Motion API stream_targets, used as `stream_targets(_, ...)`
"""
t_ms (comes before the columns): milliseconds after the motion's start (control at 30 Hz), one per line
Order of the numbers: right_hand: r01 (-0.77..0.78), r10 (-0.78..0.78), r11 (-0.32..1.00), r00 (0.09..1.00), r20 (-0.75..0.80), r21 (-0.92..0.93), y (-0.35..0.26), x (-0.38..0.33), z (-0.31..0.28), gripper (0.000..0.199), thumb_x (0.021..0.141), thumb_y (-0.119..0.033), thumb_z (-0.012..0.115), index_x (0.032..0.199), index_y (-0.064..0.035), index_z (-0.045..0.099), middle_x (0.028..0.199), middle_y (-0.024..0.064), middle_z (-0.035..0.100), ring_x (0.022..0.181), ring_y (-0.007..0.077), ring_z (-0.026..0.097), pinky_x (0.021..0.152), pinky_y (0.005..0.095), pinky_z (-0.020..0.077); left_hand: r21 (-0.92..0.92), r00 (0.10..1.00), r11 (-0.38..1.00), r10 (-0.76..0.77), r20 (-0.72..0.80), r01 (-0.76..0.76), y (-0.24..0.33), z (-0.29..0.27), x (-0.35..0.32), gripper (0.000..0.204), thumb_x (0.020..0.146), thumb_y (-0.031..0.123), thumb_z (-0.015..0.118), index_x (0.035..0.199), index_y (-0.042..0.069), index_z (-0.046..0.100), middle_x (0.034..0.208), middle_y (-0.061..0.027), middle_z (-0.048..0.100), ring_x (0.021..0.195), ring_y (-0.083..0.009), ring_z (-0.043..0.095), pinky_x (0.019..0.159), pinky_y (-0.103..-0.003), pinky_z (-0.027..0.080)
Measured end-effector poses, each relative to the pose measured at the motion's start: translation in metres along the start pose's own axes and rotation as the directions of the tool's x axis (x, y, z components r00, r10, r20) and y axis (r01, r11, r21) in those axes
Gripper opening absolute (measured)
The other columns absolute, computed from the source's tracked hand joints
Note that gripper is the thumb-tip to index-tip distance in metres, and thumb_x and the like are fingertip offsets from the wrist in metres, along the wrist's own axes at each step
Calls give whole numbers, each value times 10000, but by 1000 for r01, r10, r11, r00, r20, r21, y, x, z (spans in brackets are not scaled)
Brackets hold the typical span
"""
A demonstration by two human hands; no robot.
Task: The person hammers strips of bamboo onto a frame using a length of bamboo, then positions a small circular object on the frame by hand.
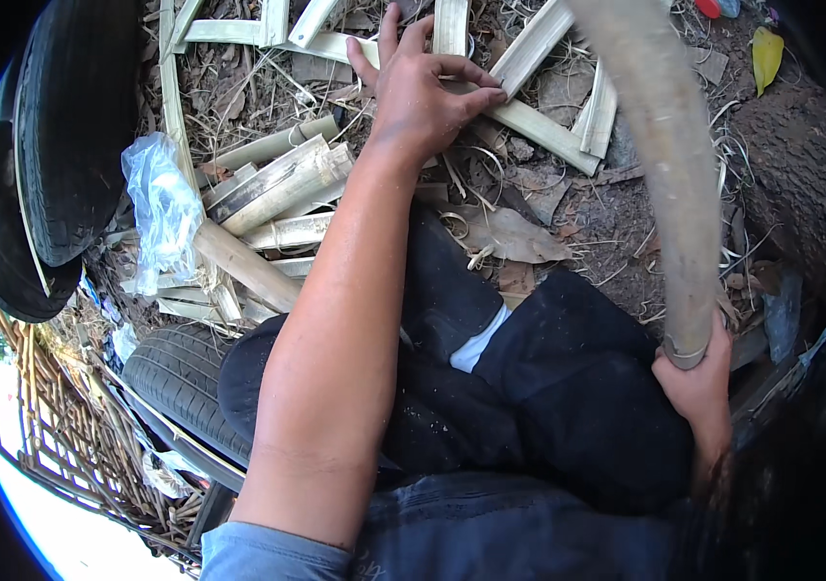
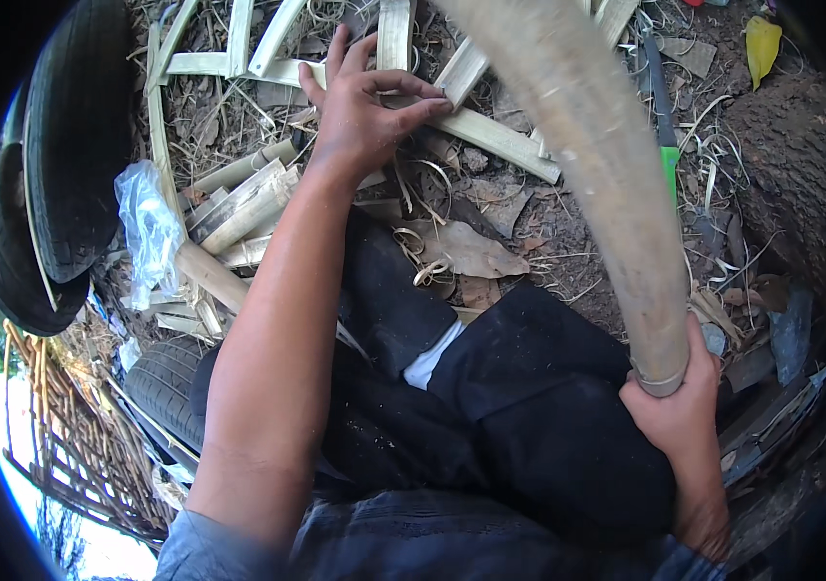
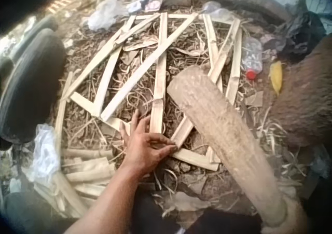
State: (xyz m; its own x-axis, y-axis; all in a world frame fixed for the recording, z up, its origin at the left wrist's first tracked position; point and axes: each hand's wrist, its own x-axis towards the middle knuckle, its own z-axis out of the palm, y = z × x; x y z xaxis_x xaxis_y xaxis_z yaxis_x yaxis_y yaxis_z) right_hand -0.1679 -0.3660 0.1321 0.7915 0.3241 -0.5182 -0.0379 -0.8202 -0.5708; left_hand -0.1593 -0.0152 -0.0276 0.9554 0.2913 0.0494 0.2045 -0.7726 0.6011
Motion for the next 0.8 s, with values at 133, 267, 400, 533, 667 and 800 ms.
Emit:
stream_targets(133,14,-8,996,998,68,-83,-3,0,5,441,615,-42,666,1036,10,544,779,144,647,737,273,688,710,361,519,92,999,995,22,44,-26,-6,-3,-1,255,664,370,844,879,243,793,1412,-80,491,1469,-317,158,1123,-602,-109)
stream_targets(267,44,-47,998,998,-51,-42,-6,9,0,412,615,-40,661,1007,-5,540,771,135,631,732,290,675,698,379,507,-2,1000,1000,-2,-14,2,0,-1,0,243,636,427,853,822,282,793,1401,-127,492,1467,-326,155,1117,-608,-120)
stream_targets(400,76,-77,992,997,-9,-100,-2,12,-6,404,615,-39,655,998,4,535,778,123,619,744,255,658,712,367,495,-34,1000,999,-12,3,13,3,-1,-1,251,624,425,861,823,287,792,1401,-130,491,1468,-330,151,1112,-615,-128)
stream_targets(533,15,-10,998,997,-75,59,-1,14,-15,435,626,-38,649,1046,12,544,844,110,616,815,192,625,759,344,485,-46,999,998,-31,19,32,10,-6,-1,283,593,448,876,790,267,782,1405,-114,492,1477,-354,101,1112,-617,-134)
stream_targets(667,32,-3,983,988,-157,181,-9,5,-32,549,640,-50,665,1167,43,543,959,120,641,899,186,617,829,326,481,-53,997,998,-30,-68,26,10,-13,-2,299,607,423,873,842,268,772,1436,-94,465,1479,-387,63,1116,-632,-111)
stream_targets(800,111,-69,988,937,-343,107,8,-19,-50,607,644,-66,679,1219,55,527,999,124,650,917,201,617,862,324,478,-70,986,997,-33,-164,22,14,-22,-7,186,713,238,733,896,261,754,1424,-24,485,1473,-385,126,1120,-664,-50)
